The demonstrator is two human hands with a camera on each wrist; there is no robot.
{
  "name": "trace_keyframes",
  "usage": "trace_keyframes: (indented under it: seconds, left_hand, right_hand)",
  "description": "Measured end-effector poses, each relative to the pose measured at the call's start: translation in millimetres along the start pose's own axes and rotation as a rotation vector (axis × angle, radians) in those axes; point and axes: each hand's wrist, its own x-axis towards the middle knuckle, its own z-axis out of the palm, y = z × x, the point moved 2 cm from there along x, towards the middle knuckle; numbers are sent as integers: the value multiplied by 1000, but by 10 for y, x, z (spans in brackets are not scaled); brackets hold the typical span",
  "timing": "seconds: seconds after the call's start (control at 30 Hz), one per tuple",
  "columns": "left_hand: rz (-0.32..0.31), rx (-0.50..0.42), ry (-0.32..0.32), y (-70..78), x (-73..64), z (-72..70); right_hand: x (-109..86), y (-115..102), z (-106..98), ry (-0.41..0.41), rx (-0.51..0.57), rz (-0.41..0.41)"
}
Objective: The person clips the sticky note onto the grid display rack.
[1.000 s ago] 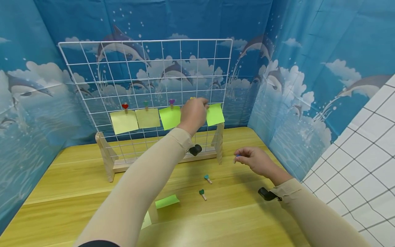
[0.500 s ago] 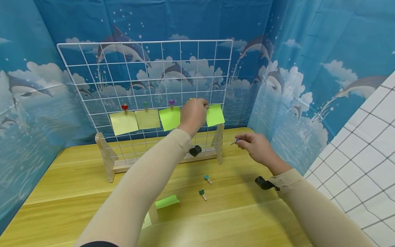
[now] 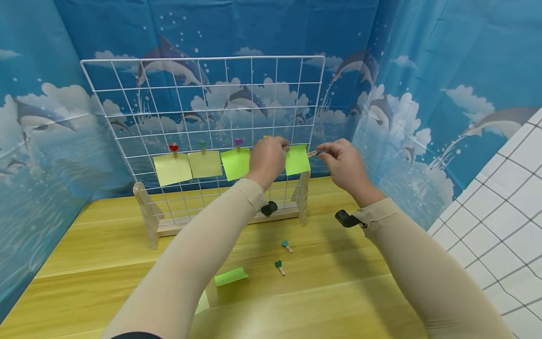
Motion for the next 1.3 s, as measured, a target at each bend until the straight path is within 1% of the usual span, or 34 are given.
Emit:
trace_keyframes:
  seconds: [0.2,0.33,0.5,0.77,0.93,1.1,1.3]
  left_hand:
    - [-1,3,2,15,-6,-10]
    - [-1,7,3,18,-5,-8]
    - [-2,30,16,21,3,-1]
    - [-4,32,27,27,-4,3]
    - [-7,36,18,17,11,19]
    - [-9,34,7,16,20,24]
    - [-12,30,9,18,16,20]
  right_hand:
    - [179,-136,18,33,-93,-7]
    - [266,-179,45,20,-142,10]
    - [341,-194,76,-10,-170,35]
    - [407,-217,106,-53,-203,35]
    - [423,-241,115,-85,-204,47]
    - [437,-240,125,-86,-208,46]
    - [449,-261,126,-95,-221,38]
